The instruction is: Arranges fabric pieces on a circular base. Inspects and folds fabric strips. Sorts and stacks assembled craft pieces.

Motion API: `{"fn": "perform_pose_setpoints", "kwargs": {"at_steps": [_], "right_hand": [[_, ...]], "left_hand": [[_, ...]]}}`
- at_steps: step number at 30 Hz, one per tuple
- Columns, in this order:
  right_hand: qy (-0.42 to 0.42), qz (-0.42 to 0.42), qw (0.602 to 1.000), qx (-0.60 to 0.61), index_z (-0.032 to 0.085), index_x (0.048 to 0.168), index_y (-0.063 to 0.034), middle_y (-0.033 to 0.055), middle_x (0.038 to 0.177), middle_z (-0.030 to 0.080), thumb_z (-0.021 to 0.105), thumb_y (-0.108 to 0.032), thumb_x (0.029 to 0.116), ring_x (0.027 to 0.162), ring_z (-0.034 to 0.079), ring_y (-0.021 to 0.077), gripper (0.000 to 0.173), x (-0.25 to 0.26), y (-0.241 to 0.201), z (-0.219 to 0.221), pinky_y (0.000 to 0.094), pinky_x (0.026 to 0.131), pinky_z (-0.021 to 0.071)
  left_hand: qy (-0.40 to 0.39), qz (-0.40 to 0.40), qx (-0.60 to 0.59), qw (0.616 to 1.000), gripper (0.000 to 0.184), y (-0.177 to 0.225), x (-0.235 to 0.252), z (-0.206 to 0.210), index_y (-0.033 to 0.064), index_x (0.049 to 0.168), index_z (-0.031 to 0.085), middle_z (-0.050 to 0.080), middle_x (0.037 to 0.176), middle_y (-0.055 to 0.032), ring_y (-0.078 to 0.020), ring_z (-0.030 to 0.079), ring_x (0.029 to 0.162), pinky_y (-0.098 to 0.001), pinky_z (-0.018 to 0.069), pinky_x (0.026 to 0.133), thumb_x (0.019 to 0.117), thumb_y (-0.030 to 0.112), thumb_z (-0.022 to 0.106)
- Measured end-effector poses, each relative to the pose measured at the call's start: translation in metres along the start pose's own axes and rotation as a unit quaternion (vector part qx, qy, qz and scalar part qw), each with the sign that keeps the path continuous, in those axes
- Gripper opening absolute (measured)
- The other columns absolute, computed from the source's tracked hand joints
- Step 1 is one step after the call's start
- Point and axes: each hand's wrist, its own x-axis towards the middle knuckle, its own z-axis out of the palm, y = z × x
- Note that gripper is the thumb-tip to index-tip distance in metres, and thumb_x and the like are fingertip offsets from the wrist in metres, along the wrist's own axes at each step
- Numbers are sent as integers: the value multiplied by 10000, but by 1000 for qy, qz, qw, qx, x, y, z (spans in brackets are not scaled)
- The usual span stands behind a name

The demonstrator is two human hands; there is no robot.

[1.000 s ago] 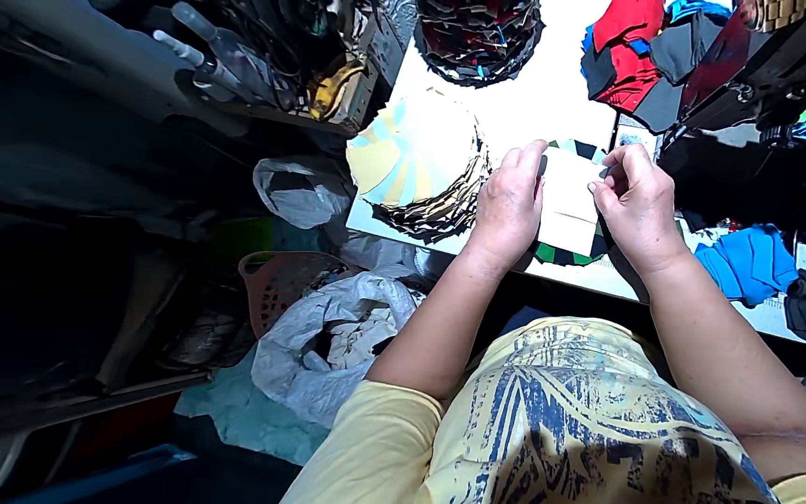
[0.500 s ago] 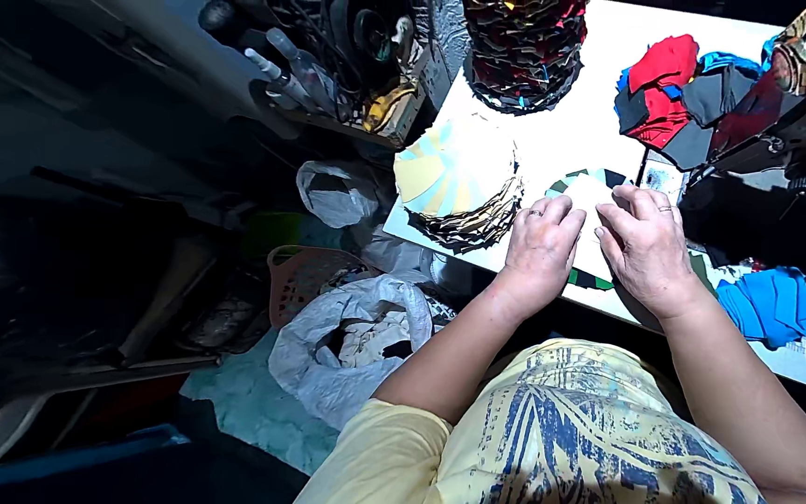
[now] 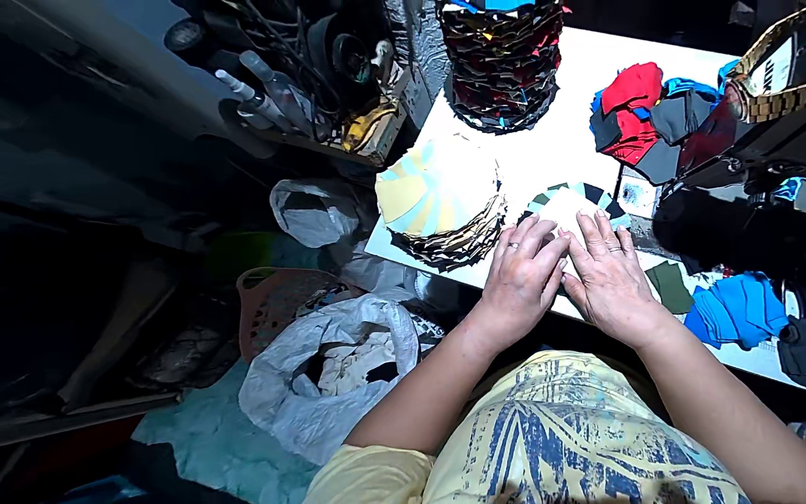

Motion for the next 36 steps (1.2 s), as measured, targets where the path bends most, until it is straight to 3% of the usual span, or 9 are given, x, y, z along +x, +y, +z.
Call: {"fn": "perform_pose_setpoints", "kwargs": {"at_steps": [3, 6, 9, 12, 15, 20, 26, 29, 36], "right_hand": [[18, -2, 1000, 6, 592, 1446, -119, 160, 1684, 291, 351, -434, 1067, 1593, 141, 348, 549, 0, -1, 1, 648, 1239, 135], [72, -10, 996, 44, 617, 1418, -122, 170, 1609, 420, 448, -425, 1065, 1573, 220, 346, 495, -3, -1, 1, 678, 1238, 137], [129, -36, 987, 84, 646, 1386, -126, 178, 1594, 441, 451, -433, 1065, 1572, 219, 363, 484, -15, -1, -5, 701, 1238, 111], [162, -48, 978, 119, 627, 1415, -149, 170, 1562, 480, 439, -464, 1081, 1553, 260, 386, 497, -39, 0, -16, 697, 1230, 179], [177, -33, 968, 173, 646, 1399, -146, 125, 1494, 566, 493, -402, 1072, 1495, 388, 354, 442, -72, 10, -30, 628, 1215, 306], [255, 28, 948, 187, 692, 1255, -72, 141, 1263, 692, 507, -329, 1074, 1325, 570, 300, 365, -131, 30, -48, 483, 1117, 468], [340, 105, 922, 151, 709, 1172, -57, 123, 1138, 705, 511, -299, 1077, 1216, 624, 212, 327, -183, 47, -53, 348, 1057, 498], [341, 127, 918, 158, 723, 1140, -41, 128, 1110, 714, 512, -288, 1072, 1176, 642, 203, 332, -194, 50, -49, 329, 1037, 509], [325, 125, 919, 185, 738, 1067, -38, 115, 1042, 726, 513, -272, 1074, 1113, 666, 182, 324, -199, 47, -40, 301, 998, 528]], "left_hand": [[3, 9, -56, 998, 317, 13, 23, -9, 83, 1287, 689, 593, 1419, -141, -320, 474, 1418, -554, 367, 1180, 1039, 224, 551], [21, -7, -155, 988, 337, 23, 65, -12, 39, 1310, 669, 603, 1388, -160, -254, 585, 1288, -427, 508, 1057, 1002, 159, 607], [31, -23, -190, 981, 447, 21, 118, -8, 31, 1396, 603, 575, 1406, -200, -278, 555, 1321, -423, 493, 1071, 979, 190, 635], [-10, -64, -282, 957, 548, 18, 169, -4, -10, 1474, 491, 522, 1465, -225, -271, 548, 1318, -415, 481, 1068, 987, 204, 627], [-20, -163, -336, 927, 602, 6, 208, 17, 42, 1524, 426, 469, 1513, -224, -287, 551, 1315, -437, 505, 1044, 1011, 289, 621], [-88, -227, -158, 957, 730, 2, 237, 25, 123, 1617, 310, 346, 1610, -249, -404, 424, 1432, -548, 394, 1132, 1025, 464, 565], [-166, -236, -12, 958, 724, 16, 261, 45, 309, 1646, 237, 138, 1690, -236, -465, 461, 1362, -603, 448, 1024, 1018, 528, 524], [-161, -231, 22, 959, 721, 13, 266, 67, 338, 1621, 302, 162, 1680, -236, -506, 416, 1378, -700, 425, 961, 985, 544, 574], [-136, -258, 59, 955, 639, 28, 258, 58, 317, 1573, 402, 400, 1563, -230, -440, 453, 1380, -608, 444, 1019, 989, 443, 626]]}}
